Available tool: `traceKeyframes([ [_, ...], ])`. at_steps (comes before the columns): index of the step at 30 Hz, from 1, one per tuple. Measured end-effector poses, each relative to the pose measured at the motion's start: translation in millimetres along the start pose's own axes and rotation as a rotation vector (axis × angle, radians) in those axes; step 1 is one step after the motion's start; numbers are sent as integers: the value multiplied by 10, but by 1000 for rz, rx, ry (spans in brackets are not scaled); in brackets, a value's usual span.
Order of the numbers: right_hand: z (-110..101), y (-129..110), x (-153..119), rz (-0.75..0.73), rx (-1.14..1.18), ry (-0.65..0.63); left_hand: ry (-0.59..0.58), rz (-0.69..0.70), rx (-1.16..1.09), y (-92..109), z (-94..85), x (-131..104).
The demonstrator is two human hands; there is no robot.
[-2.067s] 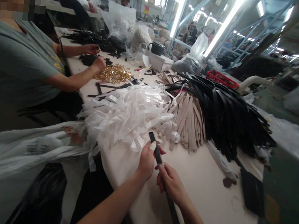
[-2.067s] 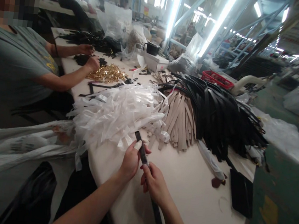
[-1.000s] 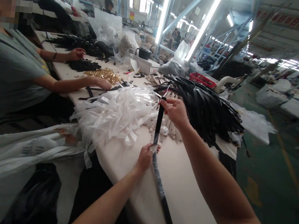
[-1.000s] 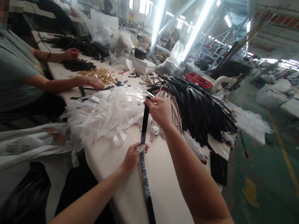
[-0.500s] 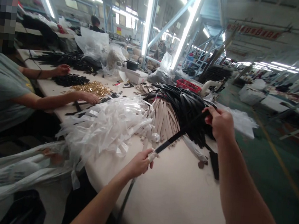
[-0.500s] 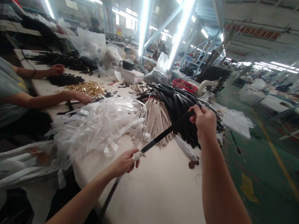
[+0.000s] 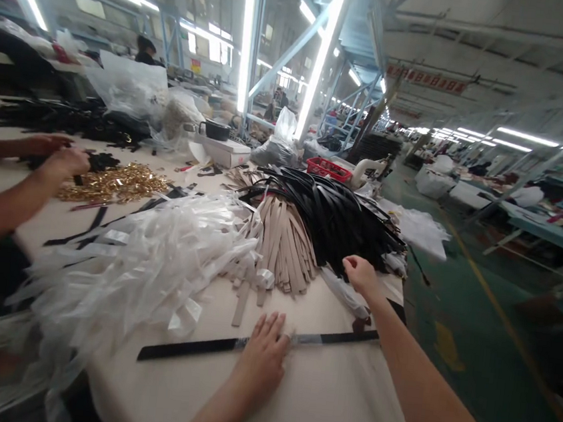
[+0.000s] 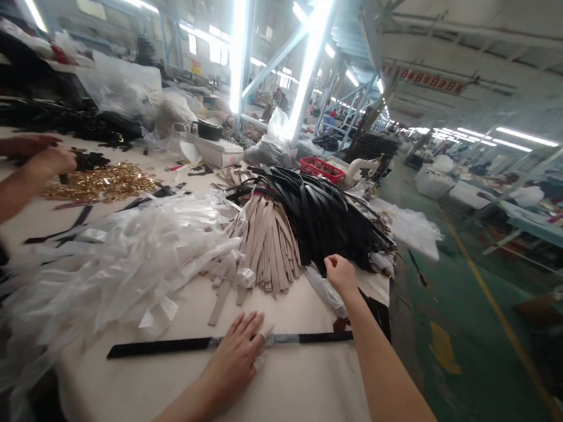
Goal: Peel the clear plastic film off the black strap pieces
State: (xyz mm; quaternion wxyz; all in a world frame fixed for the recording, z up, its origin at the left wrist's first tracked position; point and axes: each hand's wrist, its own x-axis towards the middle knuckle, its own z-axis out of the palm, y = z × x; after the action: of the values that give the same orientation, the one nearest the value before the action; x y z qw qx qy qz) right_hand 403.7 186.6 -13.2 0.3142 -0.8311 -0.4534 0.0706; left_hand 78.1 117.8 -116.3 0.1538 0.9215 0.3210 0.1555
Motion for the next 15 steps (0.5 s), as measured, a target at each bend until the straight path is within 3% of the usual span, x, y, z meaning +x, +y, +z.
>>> traceKeyframes([
  [4,337,-476,438,-55,55,-6,-13,-26,-68,17,-115,-25],
  [8,431,-877,412,-102,167,-5,21,-40,-121,67,-202,-24],
  [11,218,-1071,135,-160,276,-79,56,-39,-173,72,-213,-26],
  [15,-532,-1088,-572,-267,687,-384,163,-69,-272,41,-188,-73],
])
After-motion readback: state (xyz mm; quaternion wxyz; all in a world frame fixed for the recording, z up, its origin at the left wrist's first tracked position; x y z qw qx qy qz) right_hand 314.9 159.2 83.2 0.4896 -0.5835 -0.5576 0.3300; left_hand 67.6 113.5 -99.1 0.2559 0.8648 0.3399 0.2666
